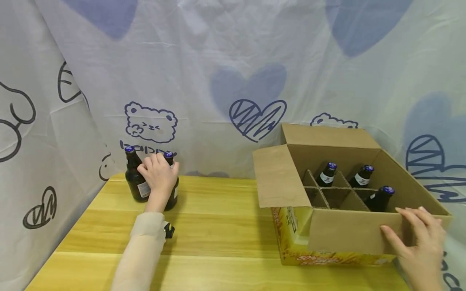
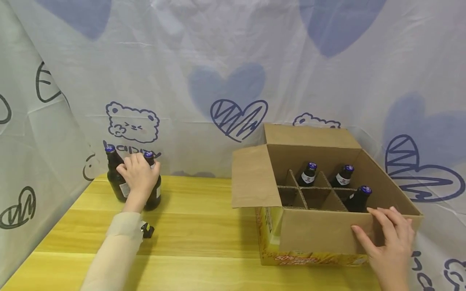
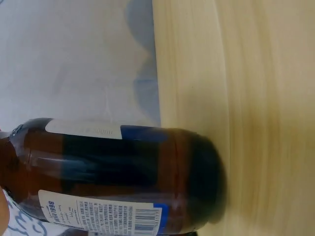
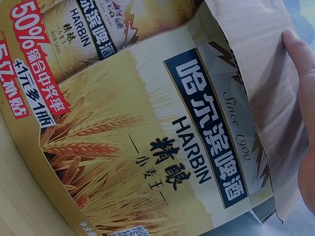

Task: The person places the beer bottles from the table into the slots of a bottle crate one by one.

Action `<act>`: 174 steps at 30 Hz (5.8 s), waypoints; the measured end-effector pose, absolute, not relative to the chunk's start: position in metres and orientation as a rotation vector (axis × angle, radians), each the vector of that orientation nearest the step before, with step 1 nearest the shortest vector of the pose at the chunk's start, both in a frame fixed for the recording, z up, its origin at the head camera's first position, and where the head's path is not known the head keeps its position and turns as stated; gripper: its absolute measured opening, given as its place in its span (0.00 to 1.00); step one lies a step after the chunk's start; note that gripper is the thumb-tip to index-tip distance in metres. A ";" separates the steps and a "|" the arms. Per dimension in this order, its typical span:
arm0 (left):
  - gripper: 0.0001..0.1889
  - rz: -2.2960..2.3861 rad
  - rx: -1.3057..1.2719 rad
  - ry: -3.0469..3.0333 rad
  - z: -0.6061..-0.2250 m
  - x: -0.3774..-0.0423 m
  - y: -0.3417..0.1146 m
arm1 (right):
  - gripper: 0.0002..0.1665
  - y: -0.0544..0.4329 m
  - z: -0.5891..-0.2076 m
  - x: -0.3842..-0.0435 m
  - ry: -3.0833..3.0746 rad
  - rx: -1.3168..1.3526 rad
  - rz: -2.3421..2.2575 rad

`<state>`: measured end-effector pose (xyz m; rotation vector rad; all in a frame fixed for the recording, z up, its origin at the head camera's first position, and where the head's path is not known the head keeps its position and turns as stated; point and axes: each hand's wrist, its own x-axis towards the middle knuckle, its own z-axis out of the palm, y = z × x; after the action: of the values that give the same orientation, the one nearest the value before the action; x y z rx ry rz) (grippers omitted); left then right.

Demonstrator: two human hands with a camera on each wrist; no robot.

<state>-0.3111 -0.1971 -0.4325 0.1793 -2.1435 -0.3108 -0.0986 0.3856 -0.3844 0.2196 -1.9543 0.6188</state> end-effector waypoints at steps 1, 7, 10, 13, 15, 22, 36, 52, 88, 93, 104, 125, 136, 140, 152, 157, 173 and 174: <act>0.22 -0.308 0.166 -2.148 -0.431 -0.309 -0.196 | 0.50 0.386 -0.384 -0.098 -1.955 0.217 0.621; 0.22 -0.292 0.077 -2.144 -0.417 -0.301 -0.189 | 0.50 0.384 -0.385 -0.097 -1.952 0.212 0.636; 0.20 -0.270 0.018 -2.106 -0.405 -0.298 -0.183 | 0.50 0.384 -0.385 -0.096 -1.939 0.212 0.645; 0.19 -0.253 -0.035 -2.061 -0.390 -0.294 -0.176 | 0.50 0.384 -0.384 -0.095 -1.932 0.207 0.653; 0.19 -0.243 -0.070 -2.034 -0.380 -0.292 -0.172 | 0.51 0.384 -0.383 -0.095 -1.934 0.203 0.657; 0.20 -0.183 -0.198 -2.000 -0.337 -0.282 -0.163 | 0.49 0.381 -0.381 -0.097 -1.929 0.229 0.646; 0.21 -0.200 -0.439 -1.993 -0.235 -0.269 -0.126 | 0.49 0.384 -0.384 -0.098 -1.940 0.221 0.631; 0.21 -0.149 -0.650 -2.051 -0.156 -0.247 -0.044 | 0.49 0.384 -0.384 -0.100 -1.930 0.217 0.648; 0.26 -0.208 -0.752 -2.408 -0.137 -0.263 0.150 | 0.49 0.384 -0.388 -0.095 -1.895 0.217 0.647; 0.27 -0.198 -0.769 -2.435 -0.155 -0.265 0.182 | 0.49 0.385 -0.387 -0.092 -1.899 0.211 0.642; 0.26 -0.197 -0.907 -2.597 -0.184 -0.257 0.226 | 0.48 0.381 -0.385 -0.093 -1.917 0.228 0.651; 0.38 -0.184 -1.686 -2.694 -0.206 -0.260 0.238 | 0.47 0.387 -0.386 -0.089 -1.919 0.236 0.619; 0.37 -0.152 -1.905 -2.560 -0.211 -0.248 0.243 | 0.48 0.388 -0.387 -0.087 -1.912 0.228 0.624; 0.38 -0.115 -1.883 -2.569 -0.211 -0.247 0.244 | 0.48 0.388 -0.386 -0.087 -1.928 0.223 0.637; 0.41 -0.095 -1.872 -2.564 -0.213 -0.239 0.244 | 0.48 0.390 -0.390 -0.082 -1.936 0.199 0.637; 0.40 -0.271 -1.730 -2.696 -0.213 -0.250 0.245 | 0.48 0.390 -0.390 -0.084 -1.925 0.202 0.648; 0.33 -0.106 -1.653 -2.865 -0.238 -0.269 0.234 | 0.48 0.387 -0.389 -0.087 -1.928 0.217 0.668; 0.35 0.042 -1.630 -2.840 -0.241 -0.265 0.235 | 0.48 0.387 -0.390 -0.086 -1.933 0.216 0.670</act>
<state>-0.2653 0.2352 -0.2410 -1.6300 -2.8397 0.0417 -0.0865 0.3869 -0.3900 0.2157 -1.9334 0.6696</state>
